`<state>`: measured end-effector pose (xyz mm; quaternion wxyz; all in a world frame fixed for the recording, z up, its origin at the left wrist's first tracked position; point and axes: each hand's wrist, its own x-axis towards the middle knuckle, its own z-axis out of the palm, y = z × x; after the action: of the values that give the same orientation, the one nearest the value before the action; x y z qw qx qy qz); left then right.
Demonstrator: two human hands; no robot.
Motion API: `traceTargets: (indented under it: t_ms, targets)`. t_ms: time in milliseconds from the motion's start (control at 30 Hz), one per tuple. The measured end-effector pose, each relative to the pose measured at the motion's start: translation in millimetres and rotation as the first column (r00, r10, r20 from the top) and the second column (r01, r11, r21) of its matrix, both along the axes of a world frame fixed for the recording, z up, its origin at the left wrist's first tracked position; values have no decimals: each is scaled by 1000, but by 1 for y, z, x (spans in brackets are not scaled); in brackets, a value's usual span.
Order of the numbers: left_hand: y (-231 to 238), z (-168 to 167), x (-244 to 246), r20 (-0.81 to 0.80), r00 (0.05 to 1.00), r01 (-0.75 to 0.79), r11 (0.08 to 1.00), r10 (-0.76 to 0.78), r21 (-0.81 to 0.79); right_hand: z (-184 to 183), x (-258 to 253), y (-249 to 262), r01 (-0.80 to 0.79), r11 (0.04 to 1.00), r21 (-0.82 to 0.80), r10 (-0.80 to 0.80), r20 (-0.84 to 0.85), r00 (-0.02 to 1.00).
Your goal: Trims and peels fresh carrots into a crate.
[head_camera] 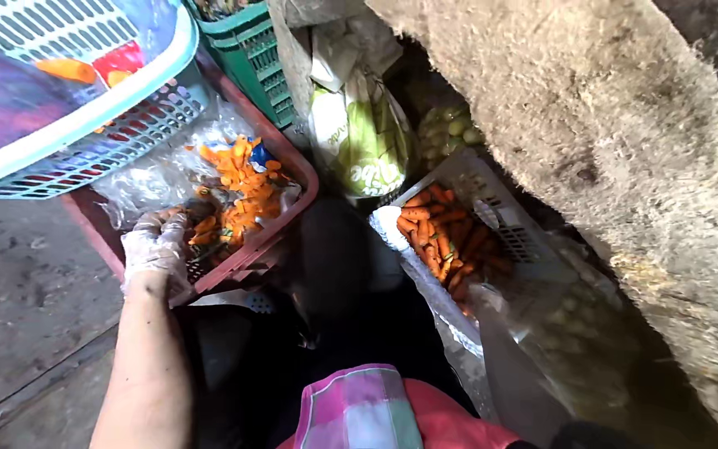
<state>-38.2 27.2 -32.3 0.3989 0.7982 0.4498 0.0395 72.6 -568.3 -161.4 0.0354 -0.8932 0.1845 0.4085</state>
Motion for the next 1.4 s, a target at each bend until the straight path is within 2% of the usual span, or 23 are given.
traceTargets:
  t_ms: [67,133,200,300,367,433,467,500,533,567,633,700,800,833,867,900,933,1000,1033,1067,1167,1300,1400]
  targets:
    - [-4,9,3,-40,999,7,1000,-5,30,32,7,26,-109,994,-3,108,-124,986]
    - [-10,17,7,-46,999,-1,999,3,40,83,3,50,-67,997,31,70,-131,989]
    - [-11,17,6,3,1000,-30,999,30,39,73,-7,48,133,991,27,-135,169,976]
    - [-6,16,6,126,983,-128,992,129,-21,68,14,44,94,987,130,-144,461,876]
    - [-6,16,7,231,944,-192,962,235,-193,99,41,71,18,953,303,-211,621,755]
    - [-16,29,13,333,886,-143,875,321,-463,150,56,124,-75,896,438,-262,657,706]
    - [-25,36,16,368,865,-91,829,340,-552,174,56,156,-153,839,522,-302,682,666]
    - [-34,43,18,396,860,-23,800,321,-599,183,58,185,-322,730,603,-351,735,581]
    - [-44,50,19,412,869,47,782,275,-622,182,63,211,-526,565,636,-396,768,503]
    - [-55,59,19,415,884,111,765,216,-634,177,69,239,-703,399,588,-406,801,440]
    - [-77,81,18,406,904,200,706,135,-680,173,68,301,-890,176,420,-406,855,323]
    - [-89,95,15,430,890,257,610,153,-749,175,48,352,-938,-10,346,-340,881,329]
    - [-84,95,9,428,786,157,526,446,-836,178,10,406,-973,-132,191,-227,949,217]
    - [-77,90,7,431,721,107,528,542,-842,178,2,416,-969,-167,181,-203,956,213]
    - [-69,86,4,437,674,71,537,596,-841,178,-2,419,-955,-188,231,-171,949,264]
    - [-60,84,2,440,646,43,545,625,-837,179,-3,419,-928,-174,329,-137,925,354]
    - [-52,83,1,437,617,14,545,655,-838,180,-1,417,-899,-107,425,-92,896,434]
    - [-42,75,-2,441,571,14,529,693,-848,191,7,413,-828,123,548,131,818,560]
    - [-41,71,-2,450,558,16,533,697,-846,195,13,412,-791,199,579,254,749,612]
    - [-42,70,0,452,551,2,541,701,-841,196,15,411,-774,219,594,306,711,633]
    - [-44,66,8,411,532,-50,512,740,-858,202,7,414,-782,184,595,304,722,621]
    - [-42,59,11,251,477,-155,361,842,-919,223,-1,421,-841,187,508,579,634,512]
    - [-39,54,13,202,459,-227,334,865,-915,222,-7,425,-879,159,450,678,597,429]
